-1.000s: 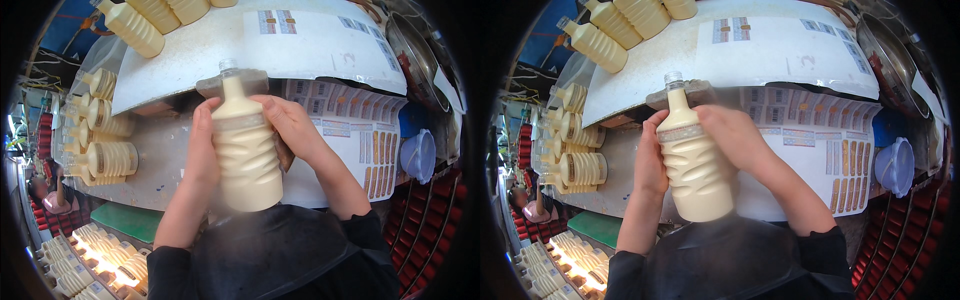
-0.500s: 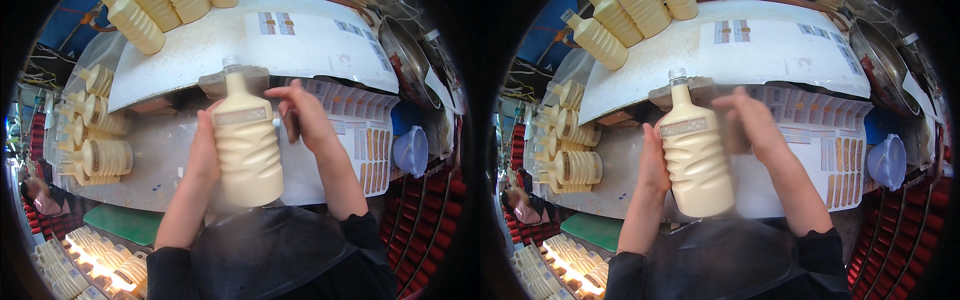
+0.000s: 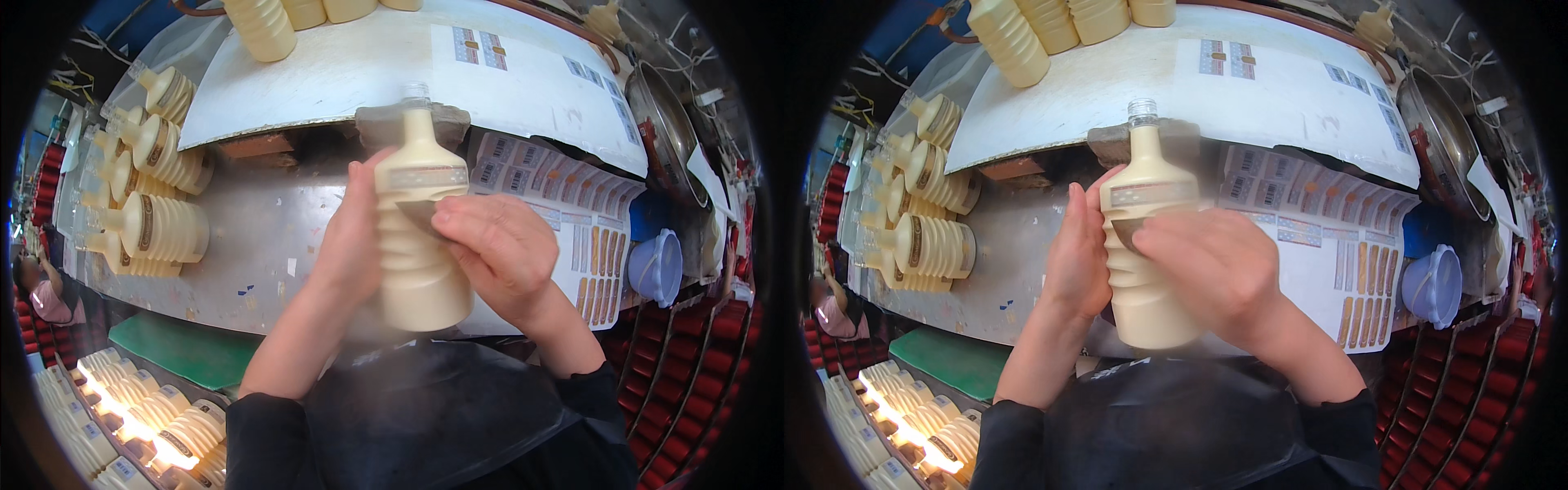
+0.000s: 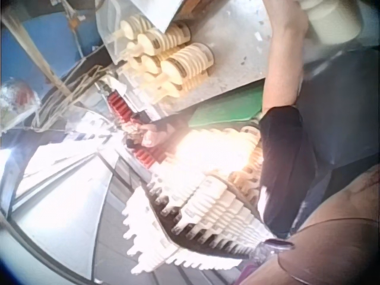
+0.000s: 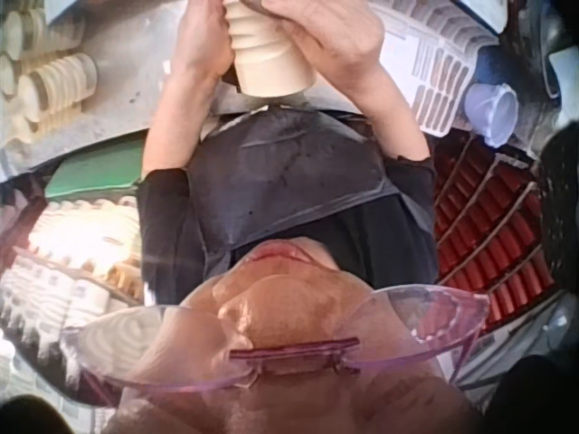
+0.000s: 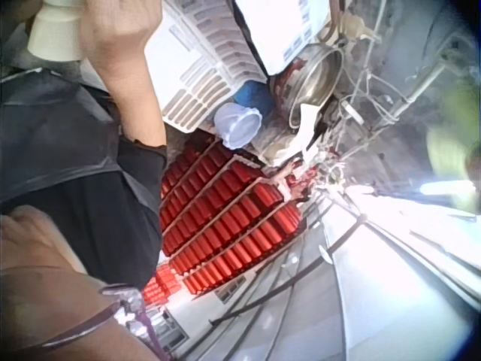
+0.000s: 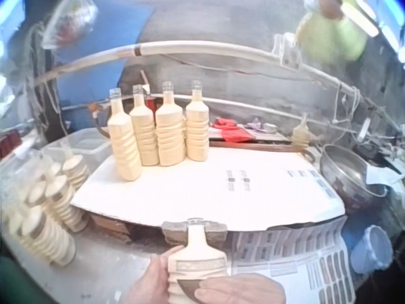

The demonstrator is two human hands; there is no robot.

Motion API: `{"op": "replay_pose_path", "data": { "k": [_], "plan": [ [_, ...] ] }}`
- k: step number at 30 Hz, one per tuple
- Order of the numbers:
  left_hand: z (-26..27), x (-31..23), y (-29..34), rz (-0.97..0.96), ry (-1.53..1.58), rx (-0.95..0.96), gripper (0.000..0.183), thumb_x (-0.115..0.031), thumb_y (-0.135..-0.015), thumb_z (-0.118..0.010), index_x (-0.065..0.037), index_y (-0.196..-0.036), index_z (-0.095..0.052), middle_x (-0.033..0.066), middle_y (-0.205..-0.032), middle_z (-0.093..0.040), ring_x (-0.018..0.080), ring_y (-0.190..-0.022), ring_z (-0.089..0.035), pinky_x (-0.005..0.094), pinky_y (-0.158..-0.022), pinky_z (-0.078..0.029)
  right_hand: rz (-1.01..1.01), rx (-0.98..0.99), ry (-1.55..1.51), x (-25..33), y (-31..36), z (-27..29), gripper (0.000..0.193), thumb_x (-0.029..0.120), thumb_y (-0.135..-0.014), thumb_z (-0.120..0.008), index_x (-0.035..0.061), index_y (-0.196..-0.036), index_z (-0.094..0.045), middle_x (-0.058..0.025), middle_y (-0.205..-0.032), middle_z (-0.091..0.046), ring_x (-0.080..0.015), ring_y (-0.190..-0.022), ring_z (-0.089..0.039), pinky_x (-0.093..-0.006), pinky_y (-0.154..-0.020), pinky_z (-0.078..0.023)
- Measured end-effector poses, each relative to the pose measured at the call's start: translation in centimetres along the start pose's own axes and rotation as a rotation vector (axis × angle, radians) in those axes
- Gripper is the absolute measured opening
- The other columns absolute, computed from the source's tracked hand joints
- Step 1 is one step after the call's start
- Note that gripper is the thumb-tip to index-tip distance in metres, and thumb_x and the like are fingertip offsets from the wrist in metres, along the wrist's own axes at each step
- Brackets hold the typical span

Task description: The person applies adhesive labels to the bodies of cream-colored plastic bottles. They peel each label from a backing sheet, position it on the bottle, and smooth it down with their fingers. Finished bottles are placed on a nearby table.

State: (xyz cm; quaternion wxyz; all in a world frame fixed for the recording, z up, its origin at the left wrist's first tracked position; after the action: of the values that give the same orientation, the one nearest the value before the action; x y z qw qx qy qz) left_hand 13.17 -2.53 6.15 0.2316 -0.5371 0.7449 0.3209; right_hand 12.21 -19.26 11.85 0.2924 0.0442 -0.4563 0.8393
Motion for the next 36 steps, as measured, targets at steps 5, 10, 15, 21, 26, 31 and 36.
{"op": "replay_pose_path", "data": {
  "k": [5,10,15,21,26,31,36],
  "plan": [
    [-0.2,-0.3,0.4,0.048,0.077,-0.029,0.068,-0.056,-0.113,-0.025,-0.006,-0.158,-0.035,0.0117,-0.148,-0.053,0.024,-0.134,-0.054,0.0414,-0.113,-0.045,0.096,0.106,0.156,1.5,-2.7,-0.4,0.029,0.003,-0.071,-0.074,0.0031,-0.1,-0.076,-0.0111,-0.098,-0.075,-0.0267,-0.086,-0.074,-0.0364,-0.075,-0.058],
    [-0.4,-0.4,0.7,0.055,0.055,-0.043,0.067,-0.054,-0.114,-0.022,-0.007,-0.16,-0.034,0.0112,-0.15,-0.052,0.0227,-0.136,-0.052,0.0397,-0.114,-0.043,0.126,0.139,0.265,3.0,-3.9,-0.6,0.03,0.007,-0.07,-0.072,0.0012,-0.1,-0.076,-0.0125,-0.1,-0.074,-0.0277,-0.088,-0.074,-0.0374,-0.072,-0.056],
    [-0.1,-0.3,0.4,0.026,0.094,-0.02,0.066,-0.053,-0.114,-0.019,-0.008,-0.161,-0.033,0.0109,-0.15,-0.052,0.0225,-0.137,-0.051,0.0395,-0.115,-0.041,0.165,0.308,0.325,3.9,-3.8,-2.1,0.031,0.006,-0.07,-0.071,0.0009,-0.101,-0.075,-0.0115,-0.099,-0.072,-0.0261,-0.087,-0.072,-0.0367,-0.074,-0.055],
    [-0.5,-0.6,1.5,-0.01,0.019,-0.065,0.066,-0.051,-0.115,-0.017,-0.008,-0.162,-0.031,0.0115,-0.151,-0.051,0.0231,-0.138,-0.05,0.0396,-0.116,-0.04,0.122,0.201,0.221,3.2,-3.5,-1.5,0.032,0.006,-0.072,-0.07,0.0019,-0.103,-0.076,-0.0117,-0.102,-0.073,-0.0268,-0.091,-0.073,-0.0375,-0.076,-0.056],
    [-0.7,-0.7,2.3,-0.069,-0.078,-0.083,0.063,-0.049,-0.115,-0.018,-0.008,-0.162,-0.031,0.0115,-0.151,-0.051,0.0227,-0.138,-0.05,0.0393,-0.117,-0.04,0.165,0.202,0.145,2.4,-3.2,-1.2,0.031,0.002,-0.07,-0.072,0.0026,-0.101,-0.076,-0.0106,-0.099,-0.074,-0.0257,-0.087,-0.073,-0.0368,-0.074,-0.057],
    [0.3,-0.2,2.7,-0.384,-0.734,-0.026,0.065,-0.04,-0.107,-0.046,-0.008,-0.162,-0.03,0.0213,-0.158,-0.04,0.0349,-0.143,-0.044,0.0434,-0.118,-0.038,-0.398,-0.07,0.025,-0.2,-3.0,-0.3,0.022,0.003,-0.095,-0.071,-0.0021,-0.117,-0.071,-0.0134,-0.096,-0.076,-0.0184,-0.089,-0.074,-0.0307,-0.079,-0.057],
    [0.7,1.3,3.7,-0.463,-1.323,-0.098,0.086,-0.027,-0.09,-0.069,-0.009,-0.163,-0.027,0.0298,-0.159,-0.031,0.0462,-0.145,-0.037,0.0499,-0.119,-0.035,-0.638,-0.092,-0.088,-2.8,-0.2,-1.4,0.026,0.008,-0.094,-0.071,0.0008,-0.119,-0.07,-0.0151,-0.104,-0.076,-0.0259,-0.087,-0.075,-0.0339,-0.078,-0.058]
  ]
}}
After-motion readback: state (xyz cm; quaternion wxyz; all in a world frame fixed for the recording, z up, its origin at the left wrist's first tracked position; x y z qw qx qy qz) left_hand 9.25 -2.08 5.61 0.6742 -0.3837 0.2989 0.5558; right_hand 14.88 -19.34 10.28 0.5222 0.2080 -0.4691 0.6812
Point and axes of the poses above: each hand's wrist, its own y-axis away from the middle knuckle, its own z-axis out of the back of the hand, x = y × z, the point moved 3 cm from there along -y, towards the middle knuckle
